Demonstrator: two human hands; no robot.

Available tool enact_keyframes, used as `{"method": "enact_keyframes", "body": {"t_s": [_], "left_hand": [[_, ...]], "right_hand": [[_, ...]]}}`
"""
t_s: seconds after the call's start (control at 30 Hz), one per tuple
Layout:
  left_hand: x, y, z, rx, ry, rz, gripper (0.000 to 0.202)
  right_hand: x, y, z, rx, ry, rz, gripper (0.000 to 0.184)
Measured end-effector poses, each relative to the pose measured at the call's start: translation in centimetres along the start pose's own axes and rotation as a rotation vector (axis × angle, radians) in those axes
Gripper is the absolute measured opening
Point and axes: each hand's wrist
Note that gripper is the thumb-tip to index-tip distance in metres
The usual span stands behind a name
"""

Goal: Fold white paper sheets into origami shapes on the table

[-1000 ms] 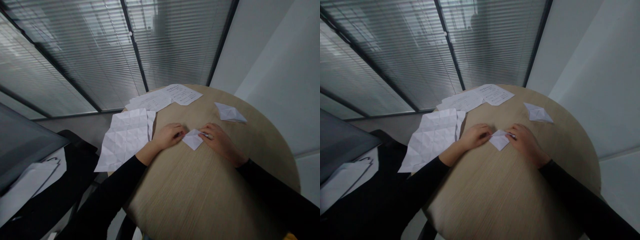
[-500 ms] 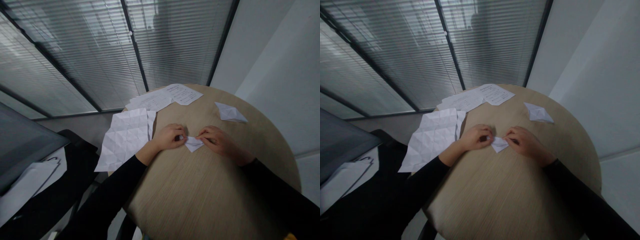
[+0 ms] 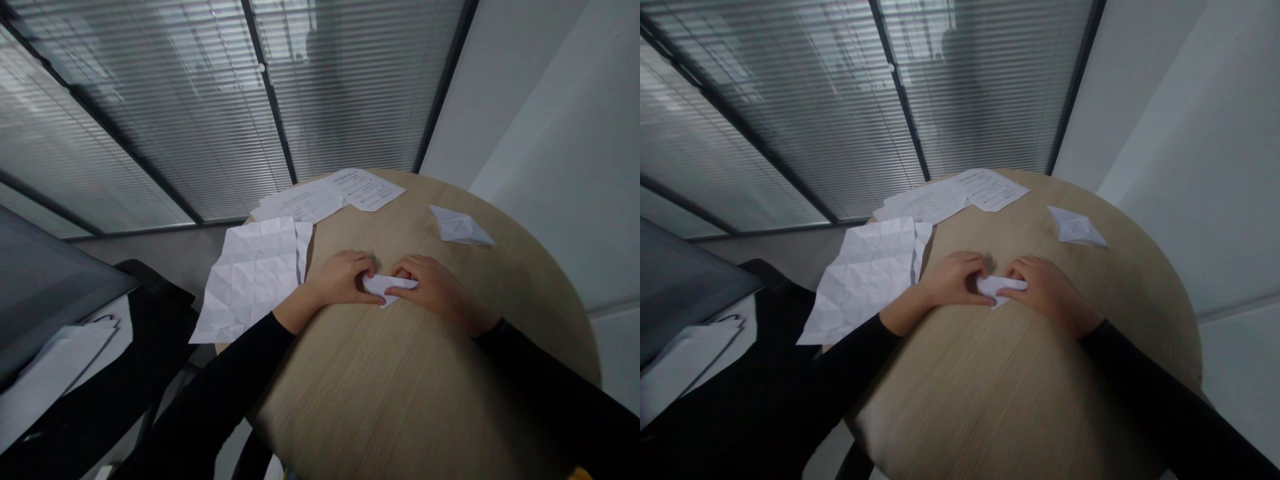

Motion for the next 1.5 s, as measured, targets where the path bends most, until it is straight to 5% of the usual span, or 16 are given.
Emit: {"method": "enact_keyframes", "body": {"t_s": [0.33,0.67,1.03,1.3,1.5], "left_hand": [[0.3,-0.1,-0.8,-0.024,0.06,0.028,0.06],[-0.3,-0.1,-0.5,0.077,0.021,-0.038,0.026],[0.0,-0.1,-0.4,-0.015,0.101,0.012,0.038],[0.5,0.1,-0.6,-0.05,0.043,0.032,0.029],[0.1,0.4,0.2,-0.144,-0.11,0.107,0.044]], "right_hand": [[0.3,-0.2,0.9,0.006,0.022,0.045,0.028],[0.2,-0.1,0.3,-0.093,0.078,0.069,0.013],[0.1,-0.1,-0.5,-0.086,0.13,0.066,0.032],[0.5,-0.4,-0.3,-0.069,0.185,0.077,0.035],[0.6,-0.1,-1.0,-0.151,0.194,0.062,0.045]]}}
Point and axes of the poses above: each hand's wrist, its own y-axis towards the middle knuckle, its own x-axis out of the palm, z = x × y, and after that the axes turned 9 degrees about y, right-handed
